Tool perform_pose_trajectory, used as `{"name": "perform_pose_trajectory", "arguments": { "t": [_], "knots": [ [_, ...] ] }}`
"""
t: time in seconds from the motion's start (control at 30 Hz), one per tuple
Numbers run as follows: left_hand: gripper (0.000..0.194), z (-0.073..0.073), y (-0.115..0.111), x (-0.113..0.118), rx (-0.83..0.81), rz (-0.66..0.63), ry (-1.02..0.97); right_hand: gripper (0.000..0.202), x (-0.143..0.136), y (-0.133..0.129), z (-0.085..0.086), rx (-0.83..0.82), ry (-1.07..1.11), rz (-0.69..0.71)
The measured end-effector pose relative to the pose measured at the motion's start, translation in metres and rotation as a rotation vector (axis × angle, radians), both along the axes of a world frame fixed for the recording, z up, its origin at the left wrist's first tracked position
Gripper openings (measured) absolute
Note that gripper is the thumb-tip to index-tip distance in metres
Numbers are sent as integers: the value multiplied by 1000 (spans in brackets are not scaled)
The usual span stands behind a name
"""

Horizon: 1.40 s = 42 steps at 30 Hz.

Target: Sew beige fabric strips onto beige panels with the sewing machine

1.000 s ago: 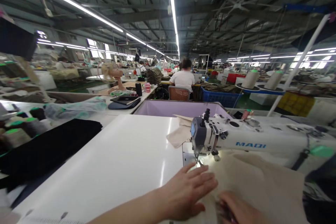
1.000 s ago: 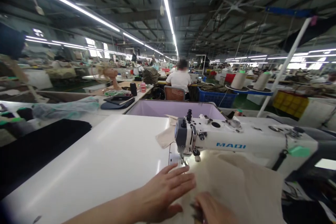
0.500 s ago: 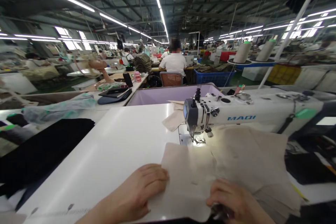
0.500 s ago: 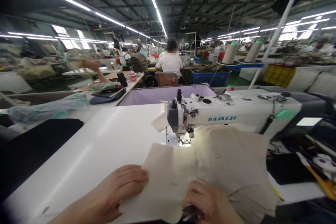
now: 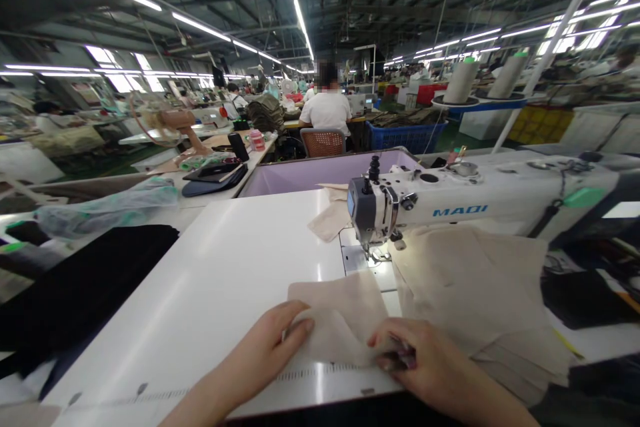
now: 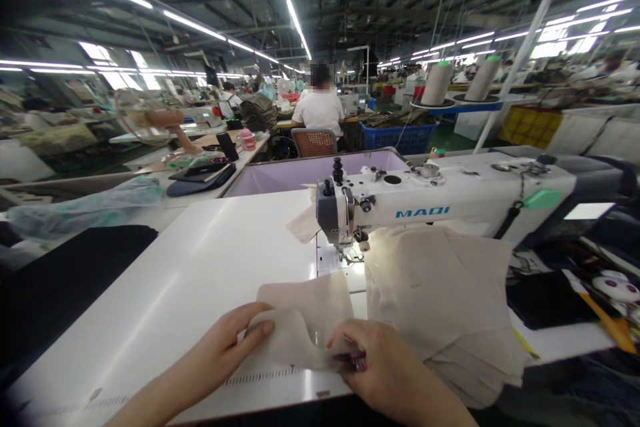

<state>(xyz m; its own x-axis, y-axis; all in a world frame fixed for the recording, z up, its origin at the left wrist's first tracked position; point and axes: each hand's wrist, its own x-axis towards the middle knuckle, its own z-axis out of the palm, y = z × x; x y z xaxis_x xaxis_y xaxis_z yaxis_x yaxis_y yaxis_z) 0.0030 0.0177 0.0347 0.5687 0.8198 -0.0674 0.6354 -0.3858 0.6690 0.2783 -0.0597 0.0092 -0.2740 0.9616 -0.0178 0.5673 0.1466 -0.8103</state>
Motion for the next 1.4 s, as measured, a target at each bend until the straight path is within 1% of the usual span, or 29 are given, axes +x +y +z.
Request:
{"name": "perform_pose_trajectory", "arguments": {
  "t": [0.03, 0.1, 0.17, 0.2, 0.23, 0.27, 0.3, 0.37, 0.4, 0.43, 0.47, 0.5, 0.53, 0.57, 0.67, 0.73, 0.8, 0.87, 0.93, 0.97, 1.03, 1.13, 1.17, 1.2, 1.23, 1.3, 1.33, 1.37, 1.4],
  "knots": [
    [30, -2, 1, 0, 20, -3, 1, 8, -2, 3, -5, -8, -37, -64],
    [32, -9, 3, -2, 86, -6, -23, 15, -2, 6, -15, -2, -89, -169],
    [31, -15, 3, -8, 229, 34, -36, 15, -2, 4, -23, 42, -112, -222],
    [30, -16, 1, -10, 324, 67, -28, 11, -2, 2, -26, 86, -126, -215],
    [31, -15, -2, -11, 424, 89, -14, 10, -2, -1, -27, 158, -146, -192],
    [39, -13, -6, -10, 510, 87, 9, 12, -4, -5, -26, 254, -172, -154],
    [52, -11, -12, -8, 571, 54, 42, 16, -7, -10, -25, 353, -206, -95],
    [75, -9, -24, 1, 606, -120, 113, 16, -17, -18, -21, 509, -295, 50],
    [77, -10, -29, 7, 584, -219, 145, 13, -22, -22, -18, 546, -336, 119],
    [71, -13, -33, 12, 572, -295, 137, 10, -26, -24, -15, 557, -361, 180],
    [60, -17, -36, 17, 554, -337, 134, 8, -29, -25, -12, 546, -354, 236],
    [42, -21, -37, 20, 529, -377, 145, 7, -31, -25, -8, 521, -313, 271],
    [27, -25, -38, 21, 520, -406, 150, 6, -31, -22, -5, 483, -242, 272],
    [19, -28, -39, 21, 520, -427, 154, 7, -29, -19, -1, 427, -159, 245],
    [28, -25, -40, 10, 583, -483, 111, 16, -18, 0, 2, 270, 11, 100],
    [33, -19, -41, 0, 607, -522, 77, 17, -13, 13, -2, 264, 2, 128],
    [35, -14, -41, -12, 587, -533, 62, 21, -12, 22, -10, 299, -109, 189],
    [36, -13, -41, -23, 546, -468, 41, 23, -12, 25, -16, 312, -267, 202],
    [36, -17, -41, -32, 483, -326, 21, 12, -10, 22, -16, 289, -366, 178],
    [35, -19, -42, -36, 442, -242, 13, 7, -8, 18, -13, 265, -368, 166],
    [32, -22, -41, -39, 355, -98, -5, 25, -1, 9, -8, 198, -298, 160],
    [23, -23, -38, -35, 219, 81, -55, 70, 11, -3, -5, 77, -154, 143],
    [23, -23, -36, -32, 165, 136, -69, 81, 14, -6, -7, 40, -121, 122],
    [25, -22, -33, -29, 109, 184, -81, 83, 16, -8, -9, 10, -93, 89],
    [28, -21, -30, -25, 55, 227, -89, 77, 16, -8, -13, -17, -64, 45],
    [32, -21, -22, -18, -28, 290, -96, 52, 13, -4, -20, -59, 25, -79],
    [33, -21, -18, -14, -53, 315, -92, 44, 9, 0, -24, -74, 86, -152],
    [34, -21, -15, -11, -67, 337, -79, 42, 4, 5, -28, -89, 154, -231],
    [33, -21, -12, -9, -67, 354, -58, 45, -2, 10, -32, -101, 215, -316]
  ]
}}
